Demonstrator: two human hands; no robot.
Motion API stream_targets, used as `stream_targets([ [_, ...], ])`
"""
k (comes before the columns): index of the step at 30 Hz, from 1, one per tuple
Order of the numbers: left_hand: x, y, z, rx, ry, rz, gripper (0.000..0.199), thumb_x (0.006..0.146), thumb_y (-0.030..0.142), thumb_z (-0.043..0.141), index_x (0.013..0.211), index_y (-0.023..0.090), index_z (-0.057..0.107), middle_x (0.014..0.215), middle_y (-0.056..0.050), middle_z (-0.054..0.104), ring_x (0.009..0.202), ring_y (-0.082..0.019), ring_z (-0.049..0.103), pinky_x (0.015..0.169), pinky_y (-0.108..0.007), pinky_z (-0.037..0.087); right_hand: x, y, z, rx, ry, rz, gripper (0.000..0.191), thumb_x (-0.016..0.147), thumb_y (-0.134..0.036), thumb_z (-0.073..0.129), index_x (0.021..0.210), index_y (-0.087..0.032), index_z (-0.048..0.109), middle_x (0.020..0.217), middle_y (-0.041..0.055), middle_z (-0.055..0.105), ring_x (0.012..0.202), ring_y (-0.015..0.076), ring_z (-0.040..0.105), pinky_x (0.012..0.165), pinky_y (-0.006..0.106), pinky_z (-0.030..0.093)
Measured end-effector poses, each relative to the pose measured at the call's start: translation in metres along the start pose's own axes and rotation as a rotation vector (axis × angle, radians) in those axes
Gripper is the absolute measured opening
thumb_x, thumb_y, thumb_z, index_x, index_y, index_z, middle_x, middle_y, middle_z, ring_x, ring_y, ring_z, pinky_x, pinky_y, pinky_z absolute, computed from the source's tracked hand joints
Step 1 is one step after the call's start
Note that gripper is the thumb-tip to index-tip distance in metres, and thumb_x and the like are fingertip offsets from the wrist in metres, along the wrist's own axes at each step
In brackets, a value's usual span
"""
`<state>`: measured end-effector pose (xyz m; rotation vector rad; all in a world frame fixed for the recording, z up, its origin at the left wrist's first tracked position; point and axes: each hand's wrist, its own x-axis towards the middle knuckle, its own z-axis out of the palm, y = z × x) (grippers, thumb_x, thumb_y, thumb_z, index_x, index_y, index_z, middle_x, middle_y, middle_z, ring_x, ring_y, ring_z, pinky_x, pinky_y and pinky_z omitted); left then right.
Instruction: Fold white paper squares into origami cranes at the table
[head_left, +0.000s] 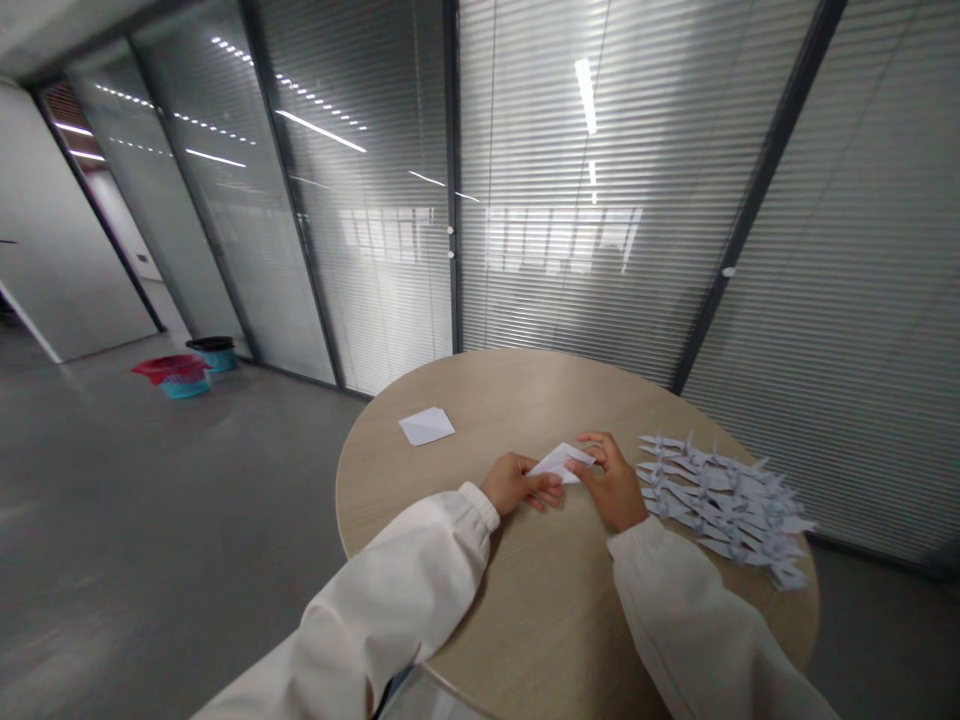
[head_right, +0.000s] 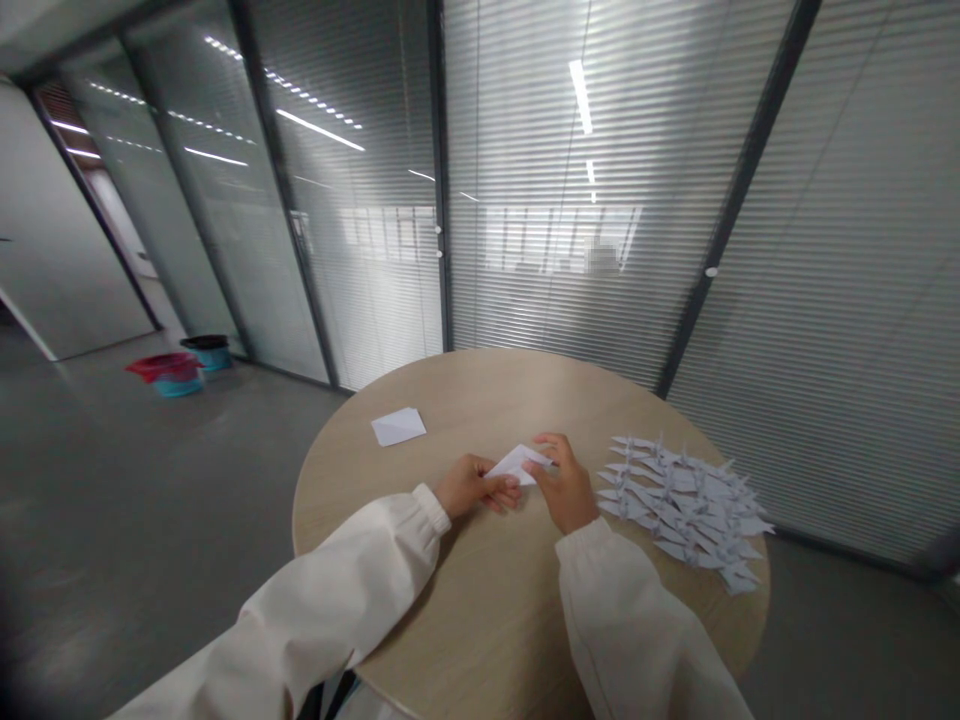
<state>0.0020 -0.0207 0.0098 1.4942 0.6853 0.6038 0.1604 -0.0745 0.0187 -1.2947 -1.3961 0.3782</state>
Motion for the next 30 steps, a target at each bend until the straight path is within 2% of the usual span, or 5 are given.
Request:
stream_targets([
  [15,-0.0033,0.0018,0.0015,0.047,0.062,0.062,0.035,0.055,0.040,0.066,0.072,0.008,0.066,0.066,-0.008,0.066,0.060,-0.015,0.061,0.056,-0.023,0.048,-0.0009,-0.0030,0.0003,-0.024,-0.024,-0.002,0.033,0.066,-0.036,0.056,0.096,-0.024,0.048,0.072,-0.0018,0.063,0.070,0.0174,0.058,0.065,0.028,0.043],
  [22,-0.0055,0.0051,0.0049,0.051,0.038,-0.008,0.038,0.054,0.042,0.067,0.072,0.009,0.065,0.067,-0.008,0.066,0.061,-0.016,0.061,0.055,-0.024,0.047,-0.0010,-0.0062,-0.0007,-0.072,-0.074,-0.005,0.032,0.068,-0.033,0.054,0.097,-0.025,0.046,0.073,-0.0028,0.062,0.069,0.0159,0.058,0.066,0.027,0.042],
  [30,-0.0043,0.0024,0.0055,0.049,-0.049,-0.093,0.044,0.053,0.048,0.065,0.070,0.008,0.064,0.069,-0.009,0.066,0.062,-0.017,0.061,0.056,-0.027,0.046,-0.0016,-0.0098,-0.0003,-0.097,-0.124,-0.007,0.036,0.067,-0.029,0.054,0.102,-0.024,0.046,0.074,-0.0027,0.062,0.068,0.0149,0.058,0.068,0.027,0.042],
])
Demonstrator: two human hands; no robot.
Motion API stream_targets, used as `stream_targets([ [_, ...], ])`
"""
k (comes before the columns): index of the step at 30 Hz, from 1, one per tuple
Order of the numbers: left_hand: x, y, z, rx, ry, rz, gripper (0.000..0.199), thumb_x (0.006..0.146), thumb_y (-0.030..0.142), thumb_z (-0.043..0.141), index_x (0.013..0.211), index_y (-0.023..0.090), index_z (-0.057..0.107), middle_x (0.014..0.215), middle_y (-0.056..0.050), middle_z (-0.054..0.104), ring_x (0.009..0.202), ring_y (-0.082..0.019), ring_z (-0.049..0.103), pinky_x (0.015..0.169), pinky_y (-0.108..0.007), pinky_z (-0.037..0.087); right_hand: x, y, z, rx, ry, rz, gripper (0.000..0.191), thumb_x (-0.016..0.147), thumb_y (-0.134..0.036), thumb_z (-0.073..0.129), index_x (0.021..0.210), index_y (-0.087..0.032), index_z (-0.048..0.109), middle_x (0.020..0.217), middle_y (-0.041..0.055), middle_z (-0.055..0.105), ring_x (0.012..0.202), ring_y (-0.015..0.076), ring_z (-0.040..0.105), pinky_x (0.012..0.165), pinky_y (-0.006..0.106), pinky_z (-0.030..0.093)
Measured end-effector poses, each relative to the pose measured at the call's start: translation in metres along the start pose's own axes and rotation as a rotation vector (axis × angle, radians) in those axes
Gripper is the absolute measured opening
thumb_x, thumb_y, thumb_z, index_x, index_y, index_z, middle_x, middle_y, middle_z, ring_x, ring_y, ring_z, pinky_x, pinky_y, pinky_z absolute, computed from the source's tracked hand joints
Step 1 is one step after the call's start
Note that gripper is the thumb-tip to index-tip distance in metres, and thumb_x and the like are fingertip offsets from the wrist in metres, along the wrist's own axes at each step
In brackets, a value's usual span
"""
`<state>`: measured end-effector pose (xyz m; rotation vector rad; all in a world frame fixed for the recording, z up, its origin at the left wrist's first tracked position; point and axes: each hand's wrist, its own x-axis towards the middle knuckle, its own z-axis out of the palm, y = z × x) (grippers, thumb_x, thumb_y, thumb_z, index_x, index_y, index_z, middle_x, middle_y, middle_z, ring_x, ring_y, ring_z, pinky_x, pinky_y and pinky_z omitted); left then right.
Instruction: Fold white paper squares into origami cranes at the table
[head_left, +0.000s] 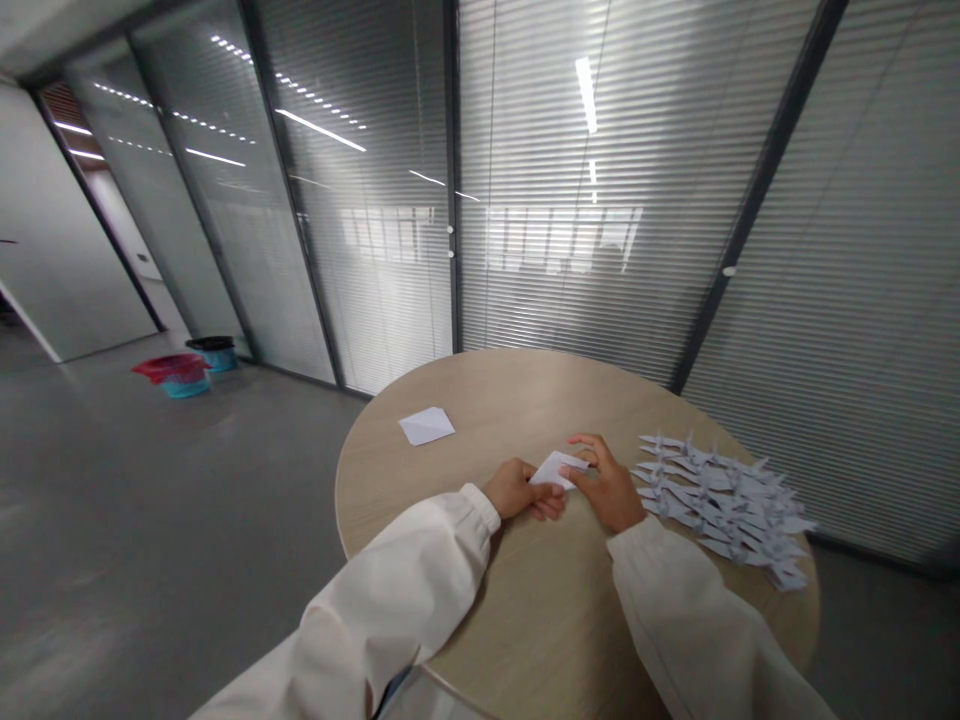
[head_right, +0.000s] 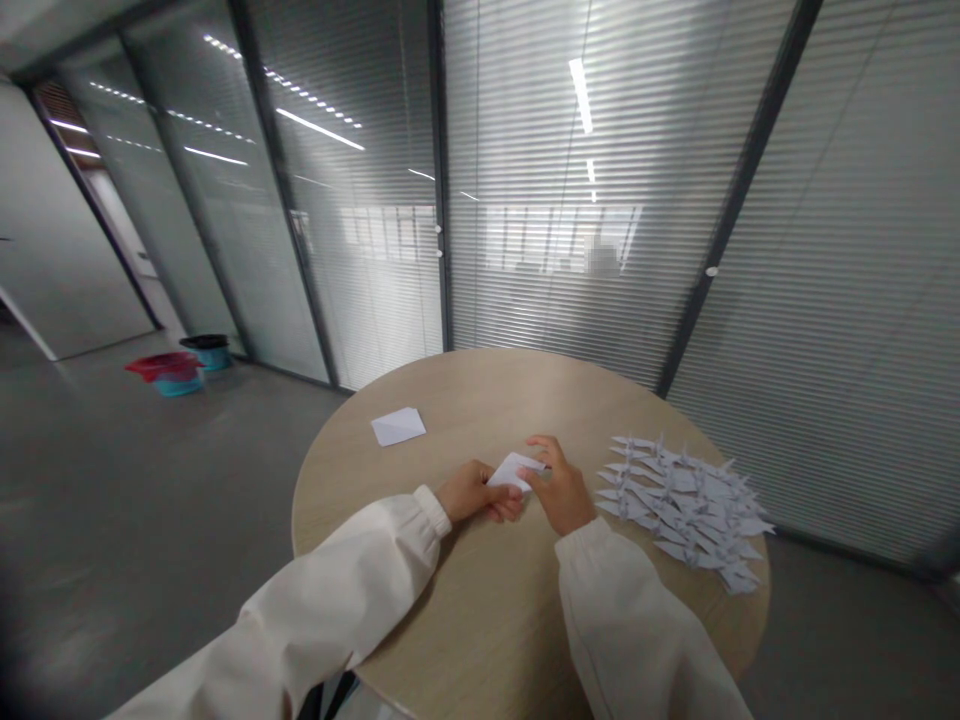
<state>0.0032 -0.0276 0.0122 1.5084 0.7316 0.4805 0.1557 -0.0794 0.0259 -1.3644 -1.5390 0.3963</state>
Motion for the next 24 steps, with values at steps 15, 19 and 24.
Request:
stream_targets([
  [15,0.004,0.002,-0.005,-0.057,0.147,0.118,0.042,0.056,0.045,0.065,0.070,0.005,0.064,0.067,-0.010,0.065,0.060,-0.016,0.061,0.061,-0.028,0.048,0.003,0.012,0.008,0.468,-0.063,0.169,0.064,0.060,-0.030,0.065,0.115,-0.019,0.033,0.071,0.0009,0.065,0.069,0.0175,0.062,0.071,0.032,0.047],
  [19,0.005,0.001,-0.005,-0.059,0.142,0.122,0.041,0.057,0.044,0.065,0.071,0.005,0.064,0.068,-0.009,0.065,0.061,-0.016,0.061,0.061,-0.028,0.049,0.002,0.011,0.008,0.475,-0.055,0.183,0.058,0.060,-0.029,0.065,0.110,-0.020,0.037,0.068,-0.0007,0.064,0.067,0.0165,0.062,0.068,0.029,0.046],
  [24,0.003,0.003,-0.004,-0.060,0.145,0.117,0.042,0.056,0.044,0.065,0.070,0.005,0.064,0.067,-0.009,0.065,0.061,-0.016,0.061,0.062,-0.027,0.048,0.004,0.013,0.007,0.479,-0.049,0.180,0.053,0.060,-0.028,0.066,0.106,-0.019,0.041,0.062,-0.0028,0.062,0.060,0.0147,0.060,0.063,0.027,0.046],
])
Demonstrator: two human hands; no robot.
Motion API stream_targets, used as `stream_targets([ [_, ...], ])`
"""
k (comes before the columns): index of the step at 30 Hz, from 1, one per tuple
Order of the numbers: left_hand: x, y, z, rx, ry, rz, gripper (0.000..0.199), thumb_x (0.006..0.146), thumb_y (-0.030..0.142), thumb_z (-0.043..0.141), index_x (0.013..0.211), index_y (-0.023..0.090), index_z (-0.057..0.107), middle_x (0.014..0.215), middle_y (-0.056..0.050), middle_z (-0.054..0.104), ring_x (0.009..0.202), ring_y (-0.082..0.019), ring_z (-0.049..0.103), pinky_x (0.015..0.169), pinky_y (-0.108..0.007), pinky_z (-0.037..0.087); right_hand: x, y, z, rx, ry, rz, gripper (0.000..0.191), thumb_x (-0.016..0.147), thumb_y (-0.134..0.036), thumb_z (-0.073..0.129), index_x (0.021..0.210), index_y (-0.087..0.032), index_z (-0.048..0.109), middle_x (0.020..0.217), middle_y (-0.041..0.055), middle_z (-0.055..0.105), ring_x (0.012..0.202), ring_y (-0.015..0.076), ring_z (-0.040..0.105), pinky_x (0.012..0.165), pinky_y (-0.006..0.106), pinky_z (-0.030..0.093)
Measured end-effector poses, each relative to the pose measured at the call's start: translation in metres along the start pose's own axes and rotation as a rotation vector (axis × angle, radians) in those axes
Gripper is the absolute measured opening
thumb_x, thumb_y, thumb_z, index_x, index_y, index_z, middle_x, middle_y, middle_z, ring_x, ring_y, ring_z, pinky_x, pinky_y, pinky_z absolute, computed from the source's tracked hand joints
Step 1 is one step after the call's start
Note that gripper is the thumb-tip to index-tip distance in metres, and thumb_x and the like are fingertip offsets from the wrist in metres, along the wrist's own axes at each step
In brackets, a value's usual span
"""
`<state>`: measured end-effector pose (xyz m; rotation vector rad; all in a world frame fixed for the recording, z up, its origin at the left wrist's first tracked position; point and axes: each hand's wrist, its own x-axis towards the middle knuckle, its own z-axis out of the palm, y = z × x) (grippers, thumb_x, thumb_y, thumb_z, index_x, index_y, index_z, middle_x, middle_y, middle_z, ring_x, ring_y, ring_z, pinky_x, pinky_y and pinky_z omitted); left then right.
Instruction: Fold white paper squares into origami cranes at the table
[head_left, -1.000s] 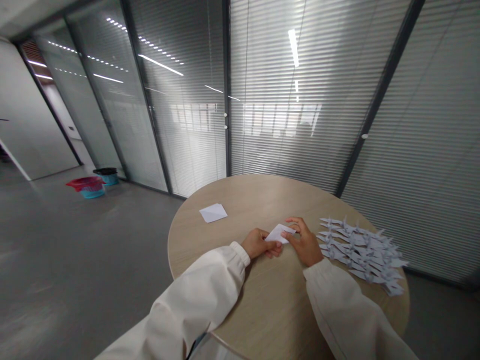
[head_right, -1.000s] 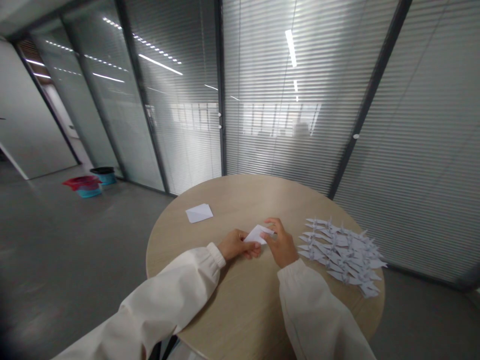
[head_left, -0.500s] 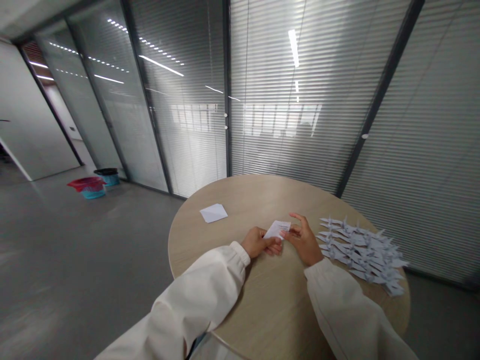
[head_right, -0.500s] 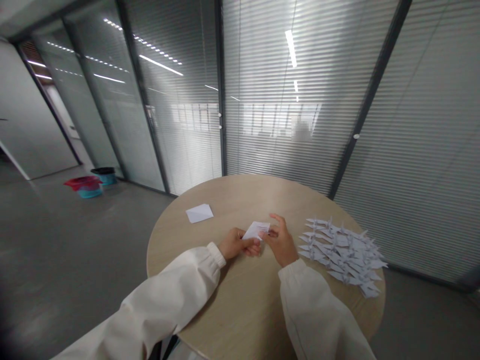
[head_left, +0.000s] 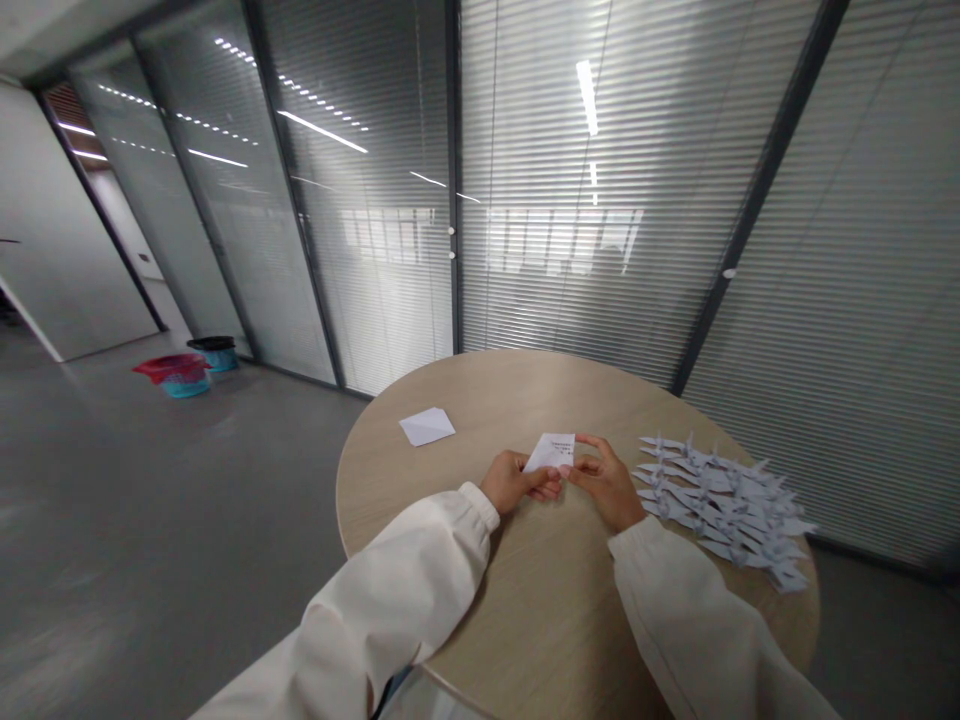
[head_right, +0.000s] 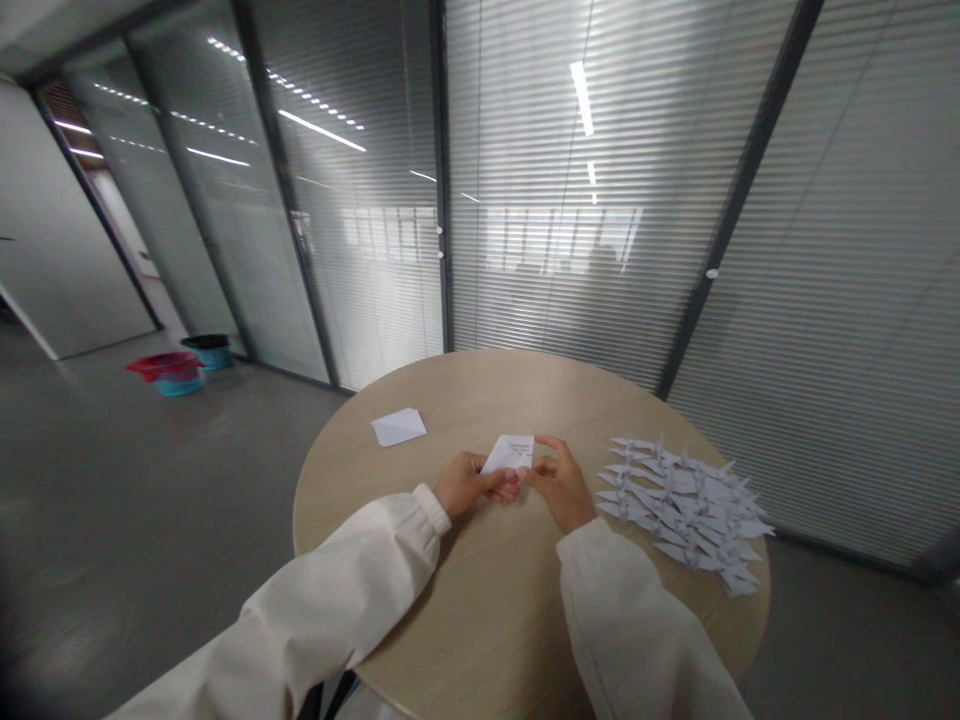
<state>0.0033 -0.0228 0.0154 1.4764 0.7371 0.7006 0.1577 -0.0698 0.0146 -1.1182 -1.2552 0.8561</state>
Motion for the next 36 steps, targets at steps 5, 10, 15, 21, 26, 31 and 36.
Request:
stream_targets([
  [5,-0.0013,0.0017,0.0015,-0.024,-0.015,-0.006,0.042,0.055,0.045,0.065,0.069,0.005,0.063,0.066,-0.009,0.065,0.060,-0.016,0.061,0.062,-0.029,0.048,-0.0004,0.0000,-0.0002,0.027,0.000,-0.001,0.047,0.060,-0.026,0.066,0.101,-0.020,0.043,0.059,-0.0040,0.060,0.057,0.0125,0.057,0.058,0.024,0.043],
  [10,-0.0022,0.0016,0.0026,-0.039,-0.038,-0.003,0.044,0.055,0.046,0.065,0.071,0.005,0.063,0.068,-0.010,0.065,0.063,-0.017,0.061,0.064,-0.030,0.048,-0.0009,-0.0024,-0.0012,0.013,0.017,-0.008,0.042,0.059,-0.025,0.066,0.096,-0.020,0.044,0.054,-0.0061,0.057,0.051,0.0109,0.054,0.053,0.021,0.041],
  [15,-0.0015,0.0012,0.0018,-0.055,-0.044,-0.041,0.046,0.055,0.047,0.065,0.077,0.006,0.063,0.072,-0.010,0.065,0.066,-0.018,0.062,0.063,-0.029,0.048,0.0005,0.0006,-0.0018,-0.026,0.020,-0.026,0.041,0.059,-0.026,0.065,0.094,-0.021,0.044,0.053,-0.0074,0.055,0.048,0.0102,0.052,0.049,0.020,0.040],
  [21,0.0017,-0.0020,-0.0017,-0.035,0.002,-0.030,0.045,0.054,0.046,0.067,0.076,0.006,0.062,0.073,-0.011,0.065,0.064,-0.016,0.061,0.061,-0.028,0.048,0.0004,0.0023,0.0006,-0.045,0.068,-0.030,0.047,0.060,-0.030,0.064,0.101,-0.020,0.043,0.063,-0.0031,0.062,0.058,0.0143,0.060,0.057,0.025,0.046],
  [26,0.0000,-0.0012,-0.0014,0.006,0.004,0.009,0.044,0.056,0.048,0.064,0.074,0.007,0.063,0.072,-0.009,0.065,0.063,-0.015,0.060,0.060,-0.026,0.047,-0.0012,-0.0010,0.0032,0.053,-0.025,0.037,0.056,0.059,-0.031,0.066,0.107,-0.020,0.039,0.081,0.0039,0.067,0.077,0.0202,0.063,0.071,0.033,0.048],
  [31,-0.0020,0.0006,-0.0006,0.042,-0.007,0.018,0.044,0.056,0.049,0.063,0.072,0.007,0.064,0.069,-0.007,0.065,0.061,-0.014,0.060,0.061,-0.025,0.046,-0.0014,0.0003,0.0012,-0.039,0.000,0.020,0.050,0.060,-0.029,0.066,0.103,-0.019,0.044,0.075,0.0042,0.068,0.070,0.0206,0.064,0.067,0.034,0.049],
  [36,-0.0019,-0.0004,0.0007,0.034,-0.009,0.033,0.045,0.057,0.049,0.062,0.075,0.008,0.063,0.071,-0.008,0.065,0.062,-0.014,0.060,0.061,-0.026,0.046,-0.0009,-0.0007,0.0008,-0.052,0.029,0.015,0.046,0.058,-0.028,0.066,0.099,-0.019,0.046,0.072,0.0027,0.068,0.067,0.0204,0.064,0.063,0.031,0.049],
])
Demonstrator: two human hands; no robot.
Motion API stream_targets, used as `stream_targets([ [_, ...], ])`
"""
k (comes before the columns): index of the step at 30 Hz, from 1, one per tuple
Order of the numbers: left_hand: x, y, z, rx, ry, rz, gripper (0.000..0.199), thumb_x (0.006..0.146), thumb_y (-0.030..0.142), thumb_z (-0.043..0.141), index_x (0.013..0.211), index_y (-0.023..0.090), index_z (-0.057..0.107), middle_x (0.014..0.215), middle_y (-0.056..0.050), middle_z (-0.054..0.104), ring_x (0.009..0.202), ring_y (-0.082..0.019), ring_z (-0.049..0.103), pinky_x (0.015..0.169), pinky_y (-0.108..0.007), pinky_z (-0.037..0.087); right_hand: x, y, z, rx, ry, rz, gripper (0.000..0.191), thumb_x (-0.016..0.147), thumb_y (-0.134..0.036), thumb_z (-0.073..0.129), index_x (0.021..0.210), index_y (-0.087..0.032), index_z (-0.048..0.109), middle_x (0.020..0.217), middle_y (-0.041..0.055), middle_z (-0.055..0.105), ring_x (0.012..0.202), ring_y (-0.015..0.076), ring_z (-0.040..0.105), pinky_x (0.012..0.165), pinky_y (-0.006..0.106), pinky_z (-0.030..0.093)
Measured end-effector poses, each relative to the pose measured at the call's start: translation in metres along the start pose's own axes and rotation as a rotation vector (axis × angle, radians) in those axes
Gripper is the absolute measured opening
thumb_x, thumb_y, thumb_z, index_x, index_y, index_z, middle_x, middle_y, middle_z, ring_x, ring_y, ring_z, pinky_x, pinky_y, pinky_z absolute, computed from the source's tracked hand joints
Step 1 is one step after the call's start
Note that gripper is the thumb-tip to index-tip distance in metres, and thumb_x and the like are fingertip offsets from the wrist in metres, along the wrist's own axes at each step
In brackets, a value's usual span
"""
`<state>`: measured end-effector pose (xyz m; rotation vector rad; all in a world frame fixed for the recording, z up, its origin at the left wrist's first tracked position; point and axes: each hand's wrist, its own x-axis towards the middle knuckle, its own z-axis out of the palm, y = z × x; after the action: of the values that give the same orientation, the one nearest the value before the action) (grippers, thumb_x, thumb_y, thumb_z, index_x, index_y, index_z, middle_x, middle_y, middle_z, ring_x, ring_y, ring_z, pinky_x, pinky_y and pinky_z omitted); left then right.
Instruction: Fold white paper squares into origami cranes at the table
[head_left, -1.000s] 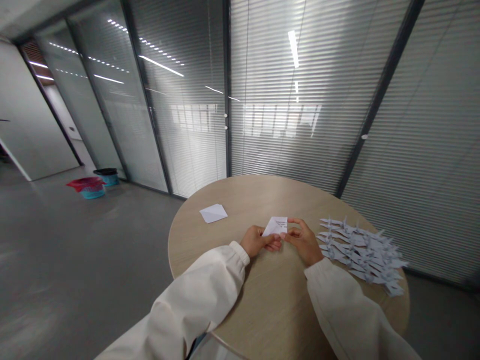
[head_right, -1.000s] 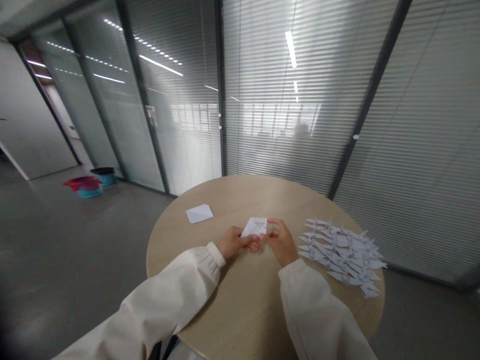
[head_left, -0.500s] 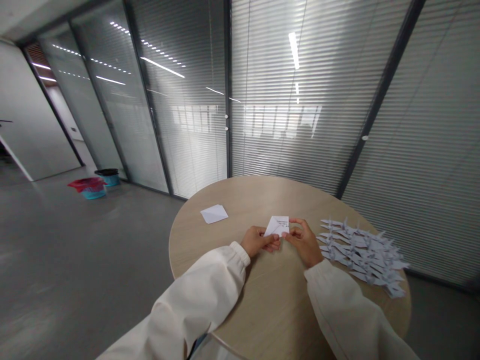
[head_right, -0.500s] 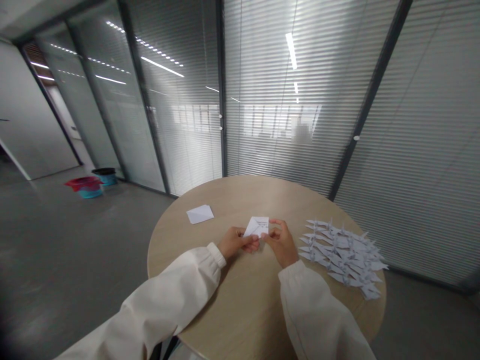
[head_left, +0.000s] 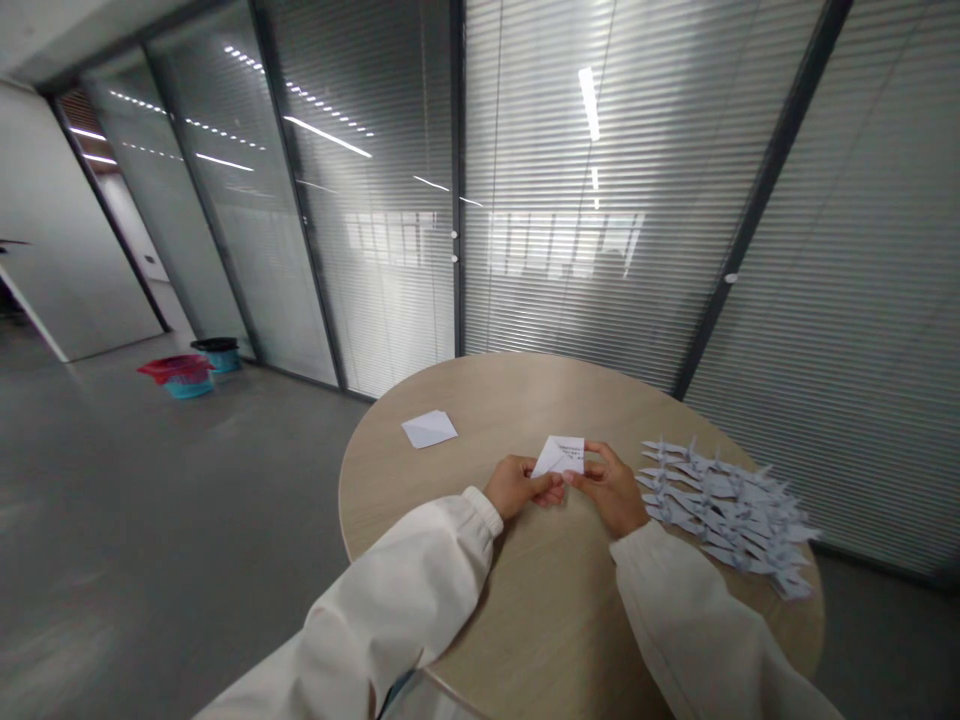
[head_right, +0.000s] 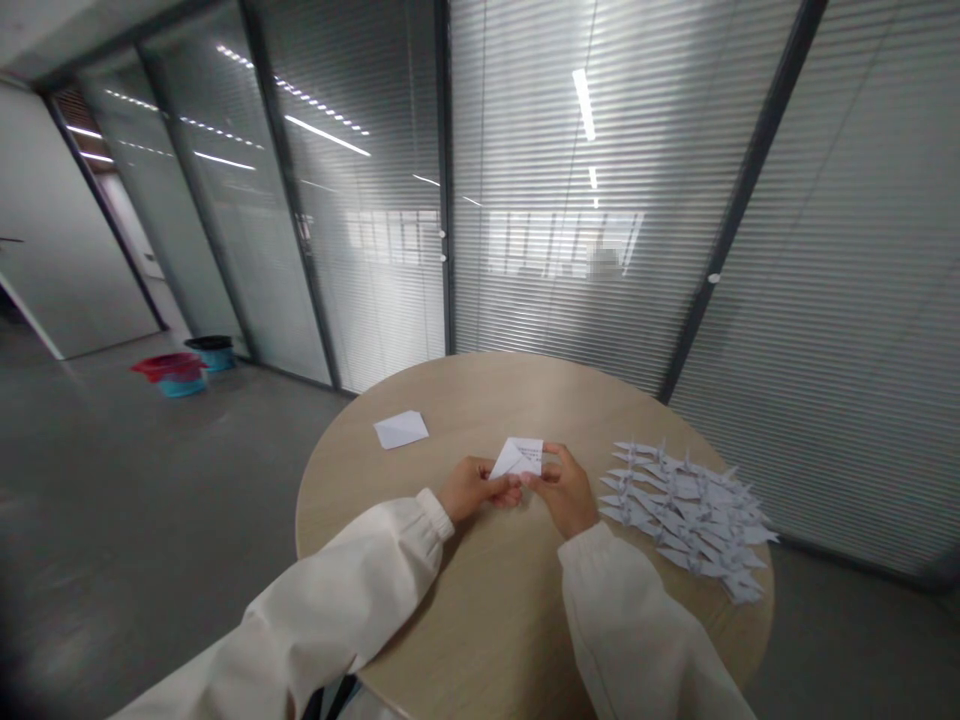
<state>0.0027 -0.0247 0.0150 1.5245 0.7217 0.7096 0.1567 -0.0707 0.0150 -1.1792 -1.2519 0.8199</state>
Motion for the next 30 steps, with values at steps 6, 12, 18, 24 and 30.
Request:
stream_targets([
  [6,-0.0006,0.0010,-0.0007,0.023,0.014,-0.003,0.045,0.057,0.048,0.063,0.078,0.008,0.062,0.074,-0.008,0.065,0.064,-0.015,0.060,0.057,-0.024,0.046,0.0004,-0.0013,-0.0035,0.003,0.071,0.021,0.045,0.057,-0.030,0.067,0.097,-0.020,0.048,0.072,0.0029,0.069,0.066,0.0214,0.064,0.059,0.030,0.050],
  [12,0.0008,-0.0003,-0.0032,0.037,0.063,0.005,0.041,0.058,0.048,0.061,0.072,0.009,0.061,0.071,-0.008,0.065,0.062,-0.014,0.060,0.054,-0.022,0.044,0.0015,0.0016,-0.0039,0.065,0.094,0.035,0.051,0.057,-0.030,0.067,0.101,-0.019,0.045,0.075,0.0048,0.068,0.070,0.0217,0.064,0.063,0.033,0.050],
  [18,-0.0004,0.0011,-0.0037,0.048,0.047,0.007,0.043,0.058,0.049,0.061,0.073,0.009,0.062,0.073,-0.008,0.065,0.063,-0.014,0.060,0.055,-0.022,0.044,0.0017,0.0035,0.0008,0.089,0.030,0.033,0.055,0.057,-0.032,0.068,0.104,-0.019,0.043,0.081,0.0054,0.068,0.071,0.0216,0.064,0.064,0.033,0.051],
  [24,-0.0047,0.0054,-0.0021,0.066,0.013,0.032,0.044,0.059,0.050,0.060,0.071,0.008,0.062,0.069,-0.007,0.065,0.060,-0.013,0.059,0.055,-0.022,0.044,-0.0010,-0.0001,0.0014,0.037,-0.009,0.011,0.047,0.058,-0.031,0.067,0.099,-0.020,0.047,0.080,0.0044,0.068,0.069,0.0216,0.064,0.062,0.032,0.051],
  [30,-0.0062,0.0089,-0.0002,0.074,0.009,0.030,0.045,0.059,0.051,0.059,0.073,0.008,0.061,0.072,-0.009,0.065,0.063,-0.014,0.060,0.054,-0.022,0.044,-0.0010,-0.0023,0.0024,0.045,0.005,-0.003,0.048,0.059,-0.028,0.066,0.100,-0.020,0.044,0.081,0.0043,0.067,0.069,0.0211,0.064,0.062,0.032,0.051],
])
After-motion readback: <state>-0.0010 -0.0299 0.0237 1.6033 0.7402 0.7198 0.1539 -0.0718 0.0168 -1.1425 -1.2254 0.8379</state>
